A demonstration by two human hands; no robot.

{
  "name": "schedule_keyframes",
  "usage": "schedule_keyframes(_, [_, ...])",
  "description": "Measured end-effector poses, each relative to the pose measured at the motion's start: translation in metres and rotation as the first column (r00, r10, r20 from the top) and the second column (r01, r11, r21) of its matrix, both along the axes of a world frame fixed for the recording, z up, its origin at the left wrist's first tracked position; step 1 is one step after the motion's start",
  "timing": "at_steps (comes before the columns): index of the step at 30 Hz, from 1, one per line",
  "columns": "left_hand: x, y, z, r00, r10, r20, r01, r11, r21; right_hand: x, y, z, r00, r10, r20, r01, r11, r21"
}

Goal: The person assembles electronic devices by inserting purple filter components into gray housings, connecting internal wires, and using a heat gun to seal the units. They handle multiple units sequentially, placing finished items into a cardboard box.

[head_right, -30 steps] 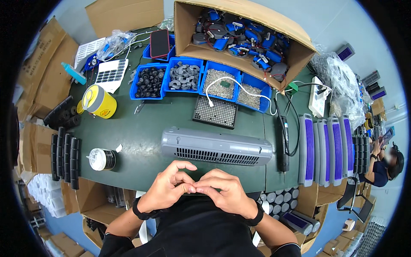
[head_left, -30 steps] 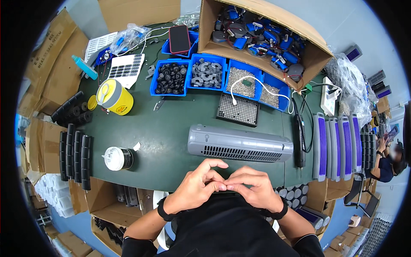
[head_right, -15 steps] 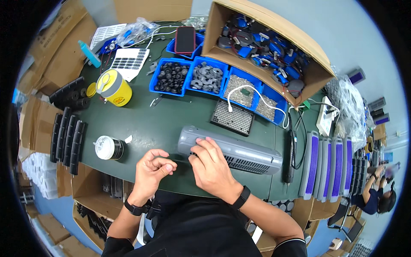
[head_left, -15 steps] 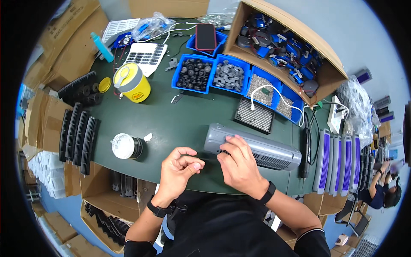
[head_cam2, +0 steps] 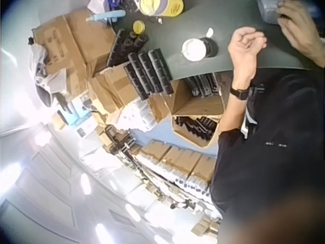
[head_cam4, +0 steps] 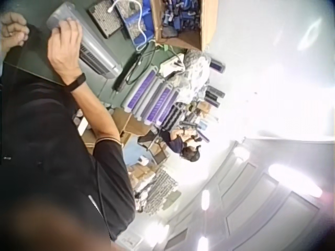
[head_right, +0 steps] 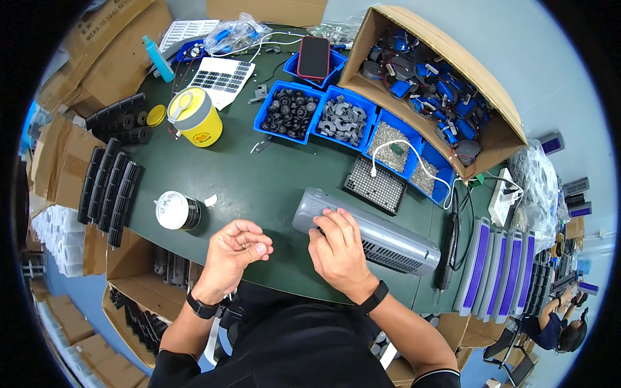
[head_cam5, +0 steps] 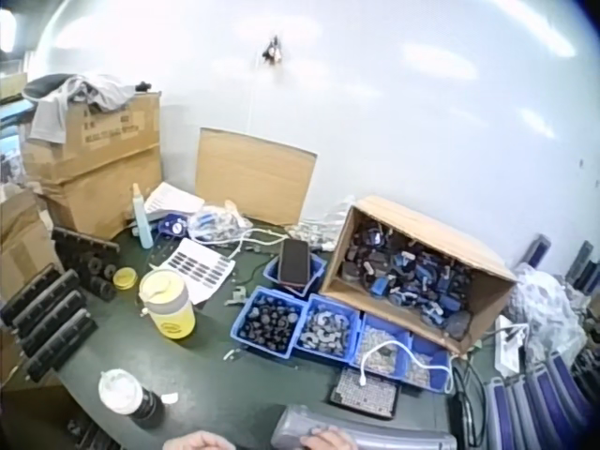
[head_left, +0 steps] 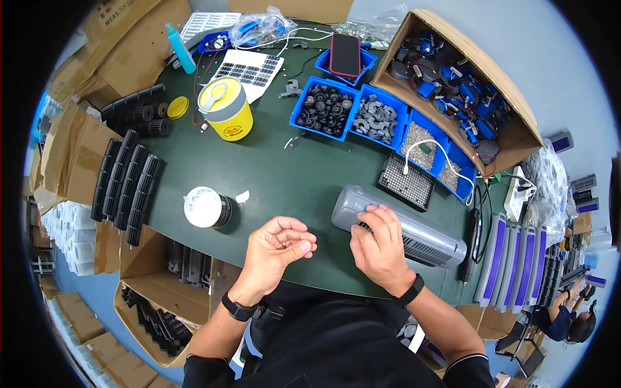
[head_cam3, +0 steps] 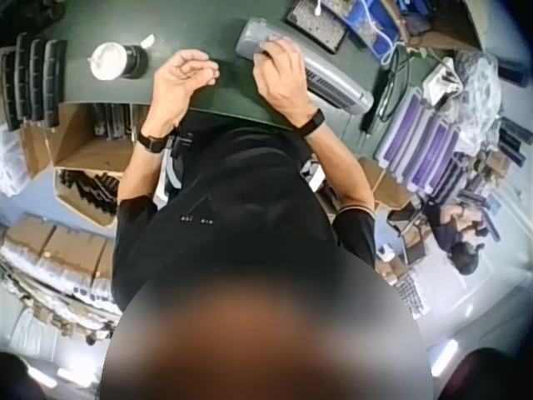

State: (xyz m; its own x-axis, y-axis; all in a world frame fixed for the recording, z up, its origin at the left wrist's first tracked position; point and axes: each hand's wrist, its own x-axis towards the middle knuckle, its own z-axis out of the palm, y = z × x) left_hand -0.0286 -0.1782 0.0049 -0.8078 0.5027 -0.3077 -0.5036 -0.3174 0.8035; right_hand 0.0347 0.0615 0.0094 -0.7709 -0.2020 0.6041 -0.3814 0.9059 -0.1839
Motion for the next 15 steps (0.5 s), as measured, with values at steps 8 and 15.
schedule_keyframes(8, [0.002,0.012,0.008,0.994,0.041,0.098,-0.049,0.996,0.076,0.003,-0.001,0.010,0.999,0.024,0.034,-0.018,0.987,-0.158])
schedule_keyframes(15, [0.013,0.044,0.020,0.995,0.036,0.088,-0.047,0.991,0.124,0.017,-0.017,0.038,0.984,0.172,0.042,-0.132,0.868,-0.479])
